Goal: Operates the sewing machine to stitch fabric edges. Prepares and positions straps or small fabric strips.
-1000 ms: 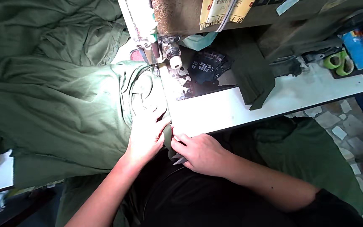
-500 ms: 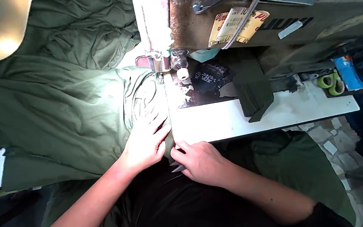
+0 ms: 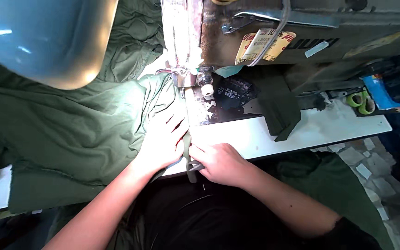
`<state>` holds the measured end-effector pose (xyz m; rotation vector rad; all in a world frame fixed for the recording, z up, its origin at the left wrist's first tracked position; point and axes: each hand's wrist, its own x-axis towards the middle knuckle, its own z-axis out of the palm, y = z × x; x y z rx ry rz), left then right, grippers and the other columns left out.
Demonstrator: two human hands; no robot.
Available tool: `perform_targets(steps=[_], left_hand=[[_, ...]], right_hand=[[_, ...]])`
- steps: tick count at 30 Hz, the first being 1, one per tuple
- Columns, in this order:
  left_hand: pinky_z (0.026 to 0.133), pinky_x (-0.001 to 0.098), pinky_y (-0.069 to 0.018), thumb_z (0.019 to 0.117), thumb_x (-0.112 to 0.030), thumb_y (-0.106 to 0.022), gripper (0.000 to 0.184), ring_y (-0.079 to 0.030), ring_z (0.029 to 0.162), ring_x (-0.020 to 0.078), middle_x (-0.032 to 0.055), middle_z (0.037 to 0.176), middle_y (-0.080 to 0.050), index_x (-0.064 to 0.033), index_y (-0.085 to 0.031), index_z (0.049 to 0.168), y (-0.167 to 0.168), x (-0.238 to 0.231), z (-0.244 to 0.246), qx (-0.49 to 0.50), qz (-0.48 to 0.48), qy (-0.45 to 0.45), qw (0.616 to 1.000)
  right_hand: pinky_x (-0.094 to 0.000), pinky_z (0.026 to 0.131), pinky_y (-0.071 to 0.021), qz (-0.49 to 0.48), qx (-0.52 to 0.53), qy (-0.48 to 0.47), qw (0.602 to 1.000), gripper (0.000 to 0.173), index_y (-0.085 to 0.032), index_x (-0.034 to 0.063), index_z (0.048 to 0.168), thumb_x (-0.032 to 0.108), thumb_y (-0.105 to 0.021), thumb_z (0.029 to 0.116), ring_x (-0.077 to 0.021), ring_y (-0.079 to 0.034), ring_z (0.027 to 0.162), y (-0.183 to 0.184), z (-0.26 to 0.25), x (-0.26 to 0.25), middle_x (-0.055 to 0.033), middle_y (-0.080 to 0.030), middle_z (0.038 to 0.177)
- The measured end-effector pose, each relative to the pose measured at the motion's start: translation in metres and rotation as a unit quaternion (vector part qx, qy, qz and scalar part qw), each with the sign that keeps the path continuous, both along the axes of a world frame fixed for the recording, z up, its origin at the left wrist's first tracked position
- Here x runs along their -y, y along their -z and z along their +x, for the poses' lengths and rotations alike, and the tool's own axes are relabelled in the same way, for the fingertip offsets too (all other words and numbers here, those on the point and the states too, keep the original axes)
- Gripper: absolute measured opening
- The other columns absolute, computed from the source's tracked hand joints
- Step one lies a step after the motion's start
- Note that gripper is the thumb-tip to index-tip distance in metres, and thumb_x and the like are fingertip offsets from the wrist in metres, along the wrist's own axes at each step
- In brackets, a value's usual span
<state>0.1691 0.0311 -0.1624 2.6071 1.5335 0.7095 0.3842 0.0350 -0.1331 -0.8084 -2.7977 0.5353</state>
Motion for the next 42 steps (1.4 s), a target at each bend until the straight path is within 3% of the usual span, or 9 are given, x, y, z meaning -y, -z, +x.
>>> perform_targets(steps=[10, 14, 20, 24, 29, 33, 37, 40, 42], left_hand=[[0.105, 0.0610, -0.0424, 0.0988, -0.031, -0.039, 0.050, -0.058, 0.132, 0.0381, 0.0169, 0.138, -0.064, -0.0081, -0.070, 0.130, -0.005, -0.035, -0.004, -0.011, -0.002, -0.025, 1.000], [0.105, 0.0601, -0.0439, 0.0983, -0.031, -0.041, 0.049, -0.058, 0.131, 0.0391, 0.0190, 0.137, -0.064, -0.0074, -0.070, 0.129, -0.005, -0.048, -0.008, -0.028, 0.013, -0.018, 0.999], [0.103, 0.0609, -0.0447, 0.0985, -0.024, -0.044, 0.042, -0.060, 0.126, 0.0409, 0.0208, 0.132, -0.065, -0.0052, -0.072, 0.124, -0.009, -0.050, -0.007, -0.001, 0.000, -0.011, 1.000], [0.107, 0.0552, -0.0445, 0.0968, -0.018, -0.042, 0.041, -0.060, 0.127, 0.0390, 0.0216, 0.131, -0.067, -0.0012, -0.076, 0.115, -0.018, -0.035, -0.013, 0.080, -0.017, -0.013, 0.997], [0.095, 0.0587, -0.0462, 0.0923, -0.028, -0.048, 0.038, -0.063, 0.113, 0.0401, 0.0206, 0.117, -0.069, -0.0029, -0.076, 0.101, -0.019, -0.005, -0.034, -0.045, -0.034, 0.022, 0.998], [0.091, 0.0600, -0.0494, 0.0916, -0.016, -0.052, 0.027, -0.066, 0.108, 0.0422, 0.0233, 0.112, -0.069, 0.0021, -0.072, 0.091, -0.033, -0.008, -0.033, -0.045, -0.038, 0.051, 0.997], [0.054, 0.0509, -0.0494, 0.0910, -0.017, -0.054, 0.023, -0.065, 0.063, 0.0306, 0.0108, 0.070, -0.064, -0.0042, -0.072, 0.091, -0.086, -0.006, -0.034, -0.115, -0.123, 0.032, 0.985], [0.063, 0.0586, -0.0498, 0.0960, -0.021, -0.062, 0.018, -0.069, 0.076, 0.0402, 0.0161, 0.075, -0.067, -0.0057, -0.072, 0.093, -0.131, -0.013, -0.034, -0.328, -0.222, -0.083, 0.915], [0.082, 0.0613, -0.0478, 0.0893, -0.023, -0.062, 0.024, -0.068, 0.074, 0.0395, 0.0153, 0.066, -0.065, -0.0044, -0.074, 0.081, -0.138, -0.012, -0.041, -0.355, -0.165, -0.057, 0.918]], right_hand=[[-0.0443, 0.058, -0.0527, -0.027, 0.064, 0.021, 0.997, 0.017, -0.069, 0.0090, 0.104, 0.022, -0.061, 0.0970, -0.0272, -0.069, 0.079, -0.010, -0.012, -0.033, -0.0111, -0.068, 0.103], [-0.0470, 0.067, -0.0562, -0.083, 0.093, 0.036, 0.991, 0.021, -0.070, 0.0081, 0.115, 0.019, -0.061, 0.0992, -0.0284, -0.070, 0.084, -0.019, -0.018, -0.044, -0.0128, -0.067, 0.117], [-0.0498, 0.076, -0.0561, -0.137, -0.018, 0.118, 0.983, 0.029, -0.073, 0.0051, 0.107, 0.032, -0.069, 0.0966, -0.0274, -0.070, 0.091, -0.014, -0.032, -0.037, -0.0128, -0.069, 0.106], [-0.0508, 0.072, -0.0582, -0.070, -0.037, 0.154, 0.985, 0.017, -0.072, 0.0036, 0.109, 0.014, -0.067, 0.0972, -0.0308, -0.071, 0.089, -0.014, -0.032, -0.030, -0.0151, -0.070, 0.106], [-0.0575, 0.074, -0.0577, -0.054, 0.005, 0.265, 0.963, 0.033, -0.065, 0.0025, 0.126, 0.012, -0.066, 0.0945, -0.0390, -0.072, 0.092, -0.021, -0.001, -0.058, -0.0203, -0.053, 0.149], [-0.0490, 0.092, -0.0571, -0.056, -0.169, 0.143, 0.974, 0.027, -0.071, -0.0006, 0.120, 0.010, -0.066, 0.0958, -0.0317, -0.070, 0.108, -0.027, -0.024, -0.059, -0.0206, -0.068, 0.127], [-0.0510, 0.094, -0.0496, -0.161, -0.075, 0.027, 0.984, 0.021, -0.070, -0.0034, 0.113, 0.004, -0.062, 0.0946, -0.0330, -0.065, 0.106, -0.030, -0.045, -0.071, -0.0204, -0.069, 0.109], [-0.0484, 0.091, -0.0491, -0.160, -0.093, -0.005, 0.983, 0.018, -0.069, -0.0044, 0.109, 0.005, -0.064, 0.0950, -0.0314, -0.063, 0.101, -0.020, -0.046, -0.074, -0.0196, -0.067, 0.104], [-0.0482, 0.093, -0.0484, -0.170, -0.097, -0.008, 0.981, 0.021, -0.069, -0.0044, 0.113, 0.004, -0.062, 0.0952, -0.0317, -0.063, 0.103, -0.022, -0.041, -0.067, -0.0202, -0.068, 0.106]])
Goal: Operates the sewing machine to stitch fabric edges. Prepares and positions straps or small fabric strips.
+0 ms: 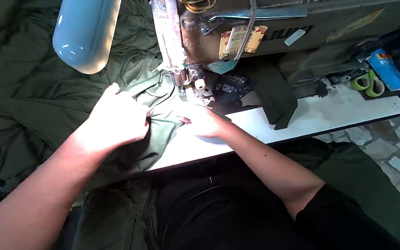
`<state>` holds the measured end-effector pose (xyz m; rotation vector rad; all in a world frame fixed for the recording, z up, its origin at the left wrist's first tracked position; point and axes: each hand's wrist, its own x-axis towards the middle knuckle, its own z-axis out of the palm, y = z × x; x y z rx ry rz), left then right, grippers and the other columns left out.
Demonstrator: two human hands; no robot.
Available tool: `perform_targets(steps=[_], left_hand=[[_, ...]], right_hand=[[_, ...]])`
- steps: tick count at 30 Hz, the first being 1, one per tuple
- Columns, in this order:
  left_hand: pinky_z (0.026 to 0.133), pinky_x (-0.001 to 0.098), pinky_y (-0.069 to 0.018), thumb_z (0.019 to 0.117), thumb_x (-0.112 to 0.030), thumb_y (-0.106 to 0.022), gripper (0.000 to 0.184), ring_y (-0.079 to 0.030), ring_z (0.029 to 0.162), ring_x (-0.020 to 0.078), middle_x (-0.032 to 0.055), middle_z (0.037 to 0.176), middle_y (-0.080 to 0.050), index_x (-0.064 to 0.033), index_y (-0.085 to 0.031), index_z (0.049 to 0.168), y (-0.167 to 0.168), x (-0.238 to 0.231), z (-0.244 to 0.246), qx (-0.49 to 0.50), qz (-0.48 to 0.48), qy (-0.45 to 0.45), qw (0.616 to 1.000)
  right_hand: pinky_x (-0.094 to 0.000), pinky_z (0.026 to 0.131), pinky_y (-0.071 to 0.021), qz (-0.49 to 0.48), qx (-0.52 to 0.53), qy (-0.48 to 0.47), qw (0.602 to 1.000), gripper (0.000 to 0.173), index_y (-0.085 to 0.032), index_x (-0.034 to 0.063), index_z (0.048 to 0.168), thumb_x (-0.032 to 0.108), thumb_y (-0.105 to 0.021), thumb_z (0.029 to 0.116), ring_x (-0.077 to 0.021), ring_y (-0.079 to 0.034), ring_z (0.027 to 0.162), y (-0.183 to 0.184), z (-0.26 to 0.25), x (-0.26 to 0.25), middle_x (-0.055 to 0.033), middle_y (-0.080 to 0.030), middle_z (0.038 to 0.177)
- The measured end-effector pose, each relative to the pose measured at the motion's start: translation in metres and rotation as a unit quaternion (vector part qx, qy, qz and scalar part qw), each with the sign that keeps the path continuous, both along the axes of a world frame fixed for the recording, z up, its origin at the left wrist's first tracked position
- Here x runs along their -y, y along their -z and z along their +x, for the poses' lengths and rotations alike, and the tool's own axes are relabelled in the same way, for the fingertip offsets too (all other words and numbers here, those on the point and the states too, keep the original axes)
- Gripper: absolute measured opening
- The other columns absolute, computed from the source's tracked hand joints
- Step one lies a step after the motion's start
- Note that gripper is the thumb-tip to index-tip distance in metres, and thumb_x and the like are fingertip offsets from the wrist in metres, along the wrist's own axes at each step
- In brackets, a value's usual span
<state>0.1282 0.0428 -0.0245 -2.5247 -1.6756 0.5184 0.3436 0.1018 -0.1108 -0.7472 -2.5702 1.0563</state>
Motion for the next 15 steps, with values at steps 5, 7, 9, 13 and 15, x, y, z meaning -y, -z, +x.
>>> perform_targets(steps=[5, 7, 9, 13, 15], left_hand=[[0.050, 0.0360, -0.0446, 0.0821, -0.024, -0.059, 0.021, -0.059, 0.056, 0.0103, -0.0078, 0.055, -0.052, -0.0214, -0.060, 0.061, 0.015, 0.037, 0.036, 0.217, -0.133, 0.146, 0.956], [0.058, 0.0412, -0.0494, 0.0865, -0.018, -0.060, 0.019, -0.065, 0.065, 0.0164, -0.0021, 0.061, -0.060, -0.0161, -0.067, 0.068, 0.033, 0.040, 0.042, 0.223, -0.191, 0.128, 0.947], [0.060, 0.0409, -0.0486, 0.0896, -0.016, -0.061, 0.020, -0.063, 0.066, 0.0163, -0.0001, 0.064, -0.061, -0.0128, -0.068, 0.071, 0.042, 0.037, 0.043, 0.251, -0.242, 0.111, 0.931], [0.054, 0.0308, -0.0446, 0.0920, -0.022, -0.053, 0.027, -0.057, 0.062, 0.0070, -0.0051, 0.065, -0.057, -0.0150, -0.066, 0.069, 0.048, 0.019, 0.027, 0.320, -0.176, 0.092, 0.926], [0.064, 0.0478, -0.0508, 0.0934, -0.018, -0.055, 0.025, -0.066, 0.074, 0.0252, 0.0082, 0.074, -0.064, -0.0056, -0.070, 0.078, 0.055, 0.014, 0.021, 0.288, -0.094, 0.075, 0.950]], right_hand=[[-0.0470, 0.083, -0.0581, 0.011, -0.037, -0.019, 0.999, 0.029, -0.076, 0.0046, 0.113, 0.001, -0.067, 0.0861, -0.0242, -0.071, 0.096, 0.006, 0.033, 0.037, -0.0117, -0.074, 0.111], [-0.0515, 0.078, -0.0564, 0.005, 0.072, -0.051, 0.996, 0.033, -0.074, 0.0097, 0.123, 0.008, -0.064, 0.0916, -0.0264, -0.072, 0.094, 0.003, 0.043, 0.050, -0.0095, -0.072, 0.127], [-0.0514, 0.073, -0.0558, 0.019, 0.114, -0.060, 0.991, 0.036, -0.071, 0.0100, 0.128, 0.011, -0.062, 0.0937, -0.0288, -0.073, 0.090, 0.005, 0.047, 0.062, -0.0098, -0.065, 0.140], [-0.0470, 0.065, -0.0559, 0.058, 0.126, -0.069, 0.988, 0.032, -0.069, 0.0064, 0.125, 0.015, -0.064, 0.0954, -0.0293, -0.072, 0.085, 0.010, 0.048, 0.082, -0.0116, -0.058, 0.148], [-0.0448, 0.060, -0.0549, 0.082, 0.111, -0.063, 0.988, 0.034, -0.069, 0.0052, 0.126, 0.013, -0.066, 0.0926, -0.0284, -0.072, 0.079, 0.013, 0.049, 0.088, -0.0120, -0.059, 0.146]])
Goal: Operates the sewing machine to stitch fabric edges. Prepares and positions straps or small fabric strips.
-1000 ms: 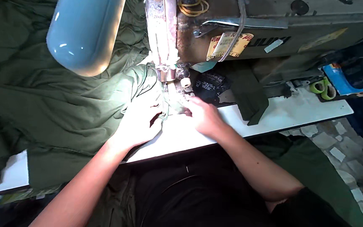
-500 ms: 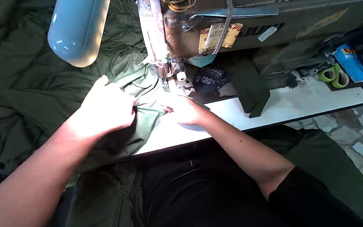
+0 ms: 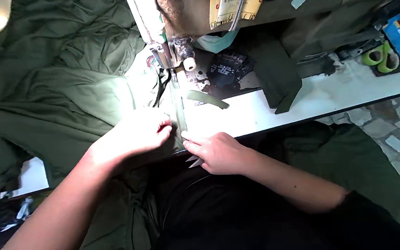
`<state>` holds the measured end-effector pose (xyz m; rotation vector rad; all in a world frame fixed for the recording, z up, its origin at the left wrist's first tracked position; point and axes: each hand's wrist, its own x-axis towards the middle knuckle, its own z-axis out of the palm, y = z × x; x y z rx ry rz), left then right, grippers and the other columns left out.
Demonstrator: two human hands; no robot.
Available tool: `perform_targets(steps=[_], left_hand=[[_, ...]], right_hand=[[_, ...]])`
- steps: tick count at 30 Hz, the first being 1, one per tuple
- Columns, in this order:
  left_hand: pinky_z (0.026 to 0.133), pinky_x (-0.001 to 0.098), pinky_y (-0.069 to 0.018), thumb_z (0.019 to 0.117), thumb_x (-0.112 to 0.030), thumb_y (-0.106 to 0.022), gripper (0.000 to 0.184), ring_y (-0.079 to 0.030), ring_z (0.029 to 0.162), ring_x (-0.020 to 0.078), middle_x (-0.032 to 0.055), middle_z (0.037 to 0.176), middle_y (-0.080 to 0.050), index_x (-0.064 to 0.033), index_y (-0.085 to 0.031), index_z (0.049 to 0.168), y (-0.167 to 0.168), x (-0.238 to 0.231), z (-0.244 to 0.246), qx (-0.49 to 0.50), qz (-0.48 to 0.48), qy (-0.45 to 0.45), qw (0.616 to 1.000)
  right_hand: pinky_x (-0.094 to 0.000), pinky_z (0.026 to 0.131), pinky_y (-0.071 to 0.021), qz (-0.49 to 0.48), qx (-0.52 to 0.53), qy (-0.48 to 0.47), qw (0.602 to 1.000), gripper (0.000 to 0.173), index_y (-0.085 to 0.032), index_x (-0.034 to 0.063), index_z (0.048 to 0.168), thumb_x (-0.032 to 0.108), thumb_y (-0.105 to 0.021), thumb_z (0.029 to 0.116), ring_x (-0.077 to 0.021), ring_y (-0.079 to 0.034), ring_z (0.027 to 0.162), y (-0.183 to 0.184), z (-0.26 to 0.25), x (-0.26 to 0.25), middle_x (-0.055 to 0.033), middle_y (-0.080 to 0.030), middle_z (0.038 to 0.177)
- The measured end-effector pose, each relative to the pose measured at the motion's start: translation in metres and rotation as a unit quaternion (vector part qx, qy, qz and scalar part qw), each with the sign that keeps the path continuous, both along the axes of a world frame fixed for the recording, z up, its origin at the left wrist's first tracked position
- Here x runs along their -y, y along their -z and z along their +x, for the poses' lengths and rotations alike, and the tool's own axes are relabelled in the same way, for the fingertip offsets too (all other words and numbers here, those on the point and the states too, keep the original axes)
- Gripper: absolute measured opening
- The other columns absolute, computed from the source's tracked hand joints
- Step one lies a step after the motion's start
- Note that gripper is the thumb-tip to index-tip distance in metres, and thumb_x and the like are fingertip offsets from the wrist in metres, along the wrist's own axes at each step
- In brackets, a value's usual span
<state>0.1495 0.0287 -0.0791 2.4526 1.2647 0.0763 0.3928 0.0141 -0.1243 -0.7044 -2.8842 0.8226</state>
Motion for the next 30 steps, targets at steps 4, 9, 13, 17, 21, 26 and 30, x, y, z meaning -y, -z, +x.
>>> perform_targets(steps=[4, 9, 13, 17, 21, 26, 30], left_hand=[[0.081, 0.0588, -0.0549, 0.0927, -0.013, -0.063, 0.023, -0.069, 0.100, 0.0426, 0.0223, 0.104, -0.070, 0.0002, -0.075, 0.107, 0.021, 0.012, 0.006, -0.022, 0.098, -0.046, 0.994], [0.103, 0.0627, -0.0430, 0.0935, -0.022, -0.046, 0.047, -0.054, 0.134, 0.0414, 0.0155, 0.144, -0.061, -0.0068, -0.069, 0.130, 0.057, 0.038, 0.019, 0.001, 0.162, -0.025, 0.986], [0.109, 0.0645, -0.0357, 0.0932, -0.020, -0.044, 0.045, -0.052, 0.136, 0.0423, 0.0159, 0.142, -0.062, -0.0070, -0.072, 0.127, 0.066, 0.044, 0.019, 0.036, 0.165, -0.044, 0.985], [0.104, 0.0530, -0.0459, 0.0978, -0.024, -0.043, 0.041, -0.063, 0.124, 0.0307, 0.0122, 0.128, -0.071, -0.0060, -0.078, 0.109, 0.041, 0.025, 0.012, 0.104, 0.086, -0.079, 0.988], [0.091, 0.0517, -0.0503, 0.0989, -0.020, -0.050, 0.033, -0.069, 0.104, 0.0334, 0.0179, 0.107, -0.073, 0.0007, -0.075, 0.103, 0.015, -0.019, 0.032, 0.119, 0.115, -0.068, 0.984], [0.094, 0.0598, -0.0491, 0.0952, -0.023, -0.063, 0.036, -0.063, 0.115, 0.0447, 0.0233, 0.119, -0.068, 0.0026, -0.071, 0.120, 0.022, -0.064, 0.091, 0.016, 0.104, 0.000, 0.994], [0.085, 0.0599, -0.0506, 0.0925, -0.012, -0.065, 0.020, -0.064, 0.106, 0.0459, 0.0245, 0.104, -0.067, 0.0036, -0.072, 0.103, 0.036, -0.075, 0.115, -0.019, 0.103, 0.012, 0.994]], right_hand=[[-0.0416, 0.053, -0.0527, 0.045, -0.041, 0.009, 0.998, 0.033, -0.072, 0.0075, 0.122, 0.012, -0.069, 0.0891, -0.0259, -0.070, 0.070, 0.008, 0.008, 0.001, -0.0120, -0.067, 0.134], [-0.0405, 0.052, -0.0517, 0.034, -0.018, 0.013, 0.999, 0.035, -0.071, 0.0060, 0.122, 0.012, -0.068, 0.0876, -0.0255, -0.069, 0.070, 0.006, 0.008, 0.002, -0.0124, -0.060, 0.145], [-0.0414, 0.052, -0.0508, 0.025, -0.019, 0.026, 0.999, 0.036, -0.071, 0.0047, 0.121, 0.012, -0.069, 0.0858, -0.0283, -0.069, 0.072, 0.005, 0.006, 0.004, -0.0182, -0.058, 0.144], [-0.0426, 0.054, -0.0511, -0.020, -0.026, 0.040, 0.999, 0.021, -0.071, 0.0052, 0.107, 0.014, -0.066, 0.0890, -0.0283, -0.069, 0.075, 0.001, -0.001, -0.001, -0.0198, -0.057, 0.143], [-0.0460, 0.059, -0.0518, -0.071, 0.002, 0.045, 0.996, 0.016, -0.070, 0.0086, 0.107, 0.014, -0.064, 0.0933, -0.0300, -0.068, 0.080, -0.008, -0.008, -0.006, -0.0173, -0.062, 0.129], [-0.0511, 0.066, -0.0522, -0.098, 0.027, 0.049, 0.994, 0.024, -0.067, 0.0088, 0.119, 0.015, -0.062, 0.0962, -0.0332, -0.068, 0.083, -0.011, -0.010, -0.008, -0.0160, -0.068, 0.103], [-0.0484, 0.069, -0.0529, -0.100, 0.076, 0.061, 0.990, 0.028, -0.063, 0.0100, 0.124, 0.020, -0.063, 0.0977, -0.0301, -0.068, 0.086, -0.017, -0.011, -0.008, -0.0124, -0.068, 0.099]])
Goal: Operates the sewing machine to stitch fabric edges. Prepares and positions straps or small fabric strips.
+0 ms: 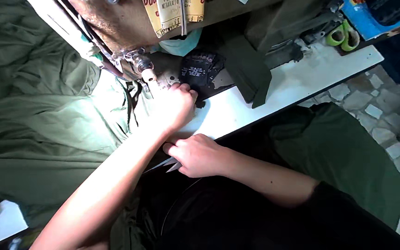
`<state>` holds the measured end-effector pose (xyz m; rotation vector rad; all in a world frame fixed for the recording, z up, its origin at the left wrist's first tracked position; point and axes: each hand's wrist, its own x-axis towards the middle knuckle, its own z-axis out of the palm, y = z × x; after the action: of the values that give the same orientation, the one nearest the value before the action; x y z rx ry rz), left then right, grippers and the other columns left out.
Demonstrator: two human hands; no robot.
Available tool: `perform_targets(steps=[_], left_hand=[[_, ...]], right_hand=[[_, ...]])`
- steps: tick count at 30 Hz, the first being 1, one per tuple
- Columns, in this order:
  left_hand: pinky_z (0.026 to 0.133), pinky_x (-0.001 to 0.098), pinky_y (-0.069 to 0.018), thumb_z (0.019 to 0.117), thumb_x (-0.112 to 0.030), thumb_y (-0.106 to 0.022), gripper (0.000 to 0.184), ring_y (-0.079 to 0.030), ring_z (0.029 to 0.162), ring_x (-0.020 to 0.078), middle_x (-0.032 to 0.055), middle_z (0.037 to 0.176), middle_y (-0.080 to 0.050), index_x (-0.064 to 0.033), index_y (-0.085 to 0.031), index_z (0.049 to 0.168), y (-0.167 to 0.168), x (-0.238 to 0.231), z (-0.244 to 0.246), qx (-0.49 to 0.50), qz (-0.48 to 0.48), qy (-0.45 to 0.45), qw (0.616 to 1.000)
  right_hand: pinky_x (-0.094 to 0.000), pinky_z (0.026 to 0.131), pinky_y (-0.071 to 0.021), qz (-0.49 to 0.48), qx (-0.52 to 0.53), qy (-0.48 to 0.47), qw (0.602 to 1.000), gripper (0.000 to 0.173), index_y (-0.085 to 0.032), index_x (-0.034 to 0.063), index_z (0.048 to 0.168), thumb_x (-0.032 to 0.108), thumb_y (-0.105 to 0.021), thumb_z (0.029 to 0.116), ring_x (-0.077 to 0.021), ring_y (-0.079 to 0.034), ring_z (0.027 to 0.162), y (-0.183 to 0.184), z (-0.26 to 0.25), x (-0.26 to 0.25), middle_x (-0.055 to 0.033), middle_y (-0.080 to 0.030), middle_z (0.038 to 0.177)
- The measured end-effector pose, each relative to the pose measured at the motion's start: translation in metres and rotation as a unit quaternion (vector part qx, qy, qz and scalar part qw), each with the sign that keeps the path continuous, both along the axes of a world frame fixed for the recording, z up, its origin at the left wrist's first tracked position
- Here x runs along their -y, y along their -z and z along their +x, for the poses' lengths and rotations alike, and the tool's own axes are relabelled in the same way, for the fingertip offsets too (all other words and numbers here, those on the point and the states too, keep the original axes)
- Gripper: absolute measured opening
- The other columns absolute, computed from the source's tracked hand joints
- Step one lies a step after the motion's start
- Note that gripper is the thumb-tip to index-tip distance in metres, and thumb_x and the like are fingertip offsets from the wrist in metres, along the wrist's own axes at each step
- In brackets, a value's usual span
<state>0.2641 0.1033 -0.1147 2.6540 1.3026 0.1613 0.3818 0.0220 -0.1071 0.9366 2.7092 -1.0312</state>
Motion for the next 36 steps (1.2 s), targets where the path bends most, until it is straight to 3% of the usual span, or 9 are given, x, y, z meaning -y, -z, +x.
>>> perform_targets(steps=[2, 5, 8, 13, 17, 20, 22, 28, 36], left_hand=[[0.078, 0.0546, -0.0519, 0.0919, -0.007, -0.061, 0.014, -0.066, 0.094, 0.0416, 0.0207, 0.092, -0.067, 0.0011, -0.072, 0.091, -0.011, 0.010, -0.012, 0.072, 0.042, 0.035, 0.996], [0.081, 0.0414, -0.0472, 0.0946, -0.012, -0.054, 0.020, -0.061, 0.092, 0.0282, 0.0132, 0.091, -0.064, -0.0026, -0.071, 0.093, -0.034, 0.049, -0.048, 0.142, 0.081, 0.052, 0.985], [0.081, 0.0385, -0.0494, 0.0906, -0.012, -0.055, 0.021, -0.064, 0.090, 0.0257, 0.0138, 0.091, -0.068, -0.0007, -0.073, 0.091, -0.016, 0.093, -0.081, 0.165, 0.094, 0.015, 0.982], [0.092, 0.0398, -0.0528, 0.0895, -0.012, -0.059, 0.019, -0.070, 0.098, 0.0276, 0.0147, 0.095, -0.073, -0.0013, -0.074, 0.087, 0.026, 0.117, -0.094, 0.186, 0.084, -0.024, 0.979], [0.089, 0.0414, -0.0535, 0.0891, -0.010, -0.058, 0.019, -0.071, 0.098, 0.0290, 0.0157, 0.097, -0.074, -0.0013, -0.075, 0.087, 0.020, 0.118, -0.085, 0.182, 0.114, -0.018, 0.976], [0.091, 0.0401, -0.0546, 0.0925, -0.015, -0.055, 0.025, -0.071, 0.098, 0.0259, 0.0133, 0.097, -0.075, -0.0024, -0.075, 0.086, 0.025, 0.117, -0.090, 0.195, 0.073, -0.007, 0.978], [0.089, 0.0402, -0.0561, 0.0961, -0.020, -0.050, 0.032, -0.072, 0.098, 0.0243, 0.0128, 0.098, -0.076, -0.0025, -0.076, 0.090, 0.016, 0.112, -0.098, 0.203, 0.052, -0.027, 0.978], [0.107, 0.0585, -0.0430, 0.1023, -0.018, -0.048, 0.035, -0.061, 0.127, 0.0424, 0.0199, 0.128, -0.070, 0.0020, -0.075, 0.110, 0.007, 0.065, -0.105, 0.139, 0.085, -0.070, 0.984], [0.105, 0.0631, -0.0395, 0.0985, -0.024, -0.052, 0.034, -0.058, 0.129, 0.0441, 0.0193, 0.133, -0.067, -0.0039, -0.079, 0.102, 0.030, 0.083, -0.101, 0.137, 0.061, -0.053, 0.987]], right_hand=[[-0.0479, 0.067, -0.0542, 0.016, -0.011, 0.002, 1.000, 0.027, -0.065, 0.0098, 0.122, 0.019, -0.064, 0.0969, -0.0297, -0.069, 0.083, 0.002, 0.002, 0.003, -0.0132, -0.068, 0.109], [-0.0467, 0.063, -0.0557, 0.053, -0.047, 0.013, 0.997, 0.033, -0.067, 0.0083, 0.126, 0.017, -0.066, 0.0948, -0.0302, -0.070, 0.080, 0.009, 0.007, 0.011, -0.0174, -0.061, 0.135], [-0.0428, 0.059, -0.0530, 0.044, -0.028, 0.013, 0.999, 0.036, -0.066, 0.0103, 0.130, 0.018, -0.067, 0.0950, -0.0277, -0.069, 0.074, 0.009, 0.008, 0.013, -0.0187, -0.049, 0.152], [-0.0411, 0.055, -0.0520, 0.082, -0.030, 0.010, 0.996, 0.034, -0.067, 0.0083, 0.128, 0.018, -0.068, 0.0946, -0.0278, -0.068, 0.076, 0.012, 0.008, 0.018, -0.0171, -0.062, 0.129], [-0.0410, 0.053, -0.0507, 0.095, -0.025, 0.017, 0.995, 0.031, -0.069, 0.0074, 0.123, 0.016, -0.068, 0.0931, -0.0273, -0.067, 0.071, 0.014, 0.010, 0.022, -0.0177, -0.057, 0.142], [-0.0418, 0.051, -0.0507, 0.114, -0.037, 0.020, 0.993, 0.028, -0.070, 0.0078, 0.117, 0.015, -0.070, 0.0901, -0.0284, -0.067, 0.069, 0.018, 0.010, 0.024, -0.0165, -0.065, 0.122], [-0.0415, 0.051, -0.0503, 0.122, -0.041, 0.021, 0.991, 0.026, -0.070, 0.0071, 0.114, 0.015, -0.071, 0.0895, -0.0281, -0.067, 0.068, 0.019, 0.011, 0.024, -0.0179, -0.064, 0.126], [-0.0394, 0.046, -0.0484, 0.176, -0.069, 0.023, 0.982, 0.026, -0.071, 0.0068, 0.108, 0.014, -0.075, 0.0829, -0.0266, -0.067, 0.064, 0.026, 0.012, 0.026, -0.0191, -0.065, 0.127], [-0.0380, 0.046, -0.0472, 0.190, -0.062, 0.021, 0.980, 0.028, -0.071, 0.0072, 0.112, 0.013, -0.073, 0.0839, -0.0255, -0.066, 0.063, 0.028, 0.012, 0.027, -0.0169, -0.067, 0.124]])
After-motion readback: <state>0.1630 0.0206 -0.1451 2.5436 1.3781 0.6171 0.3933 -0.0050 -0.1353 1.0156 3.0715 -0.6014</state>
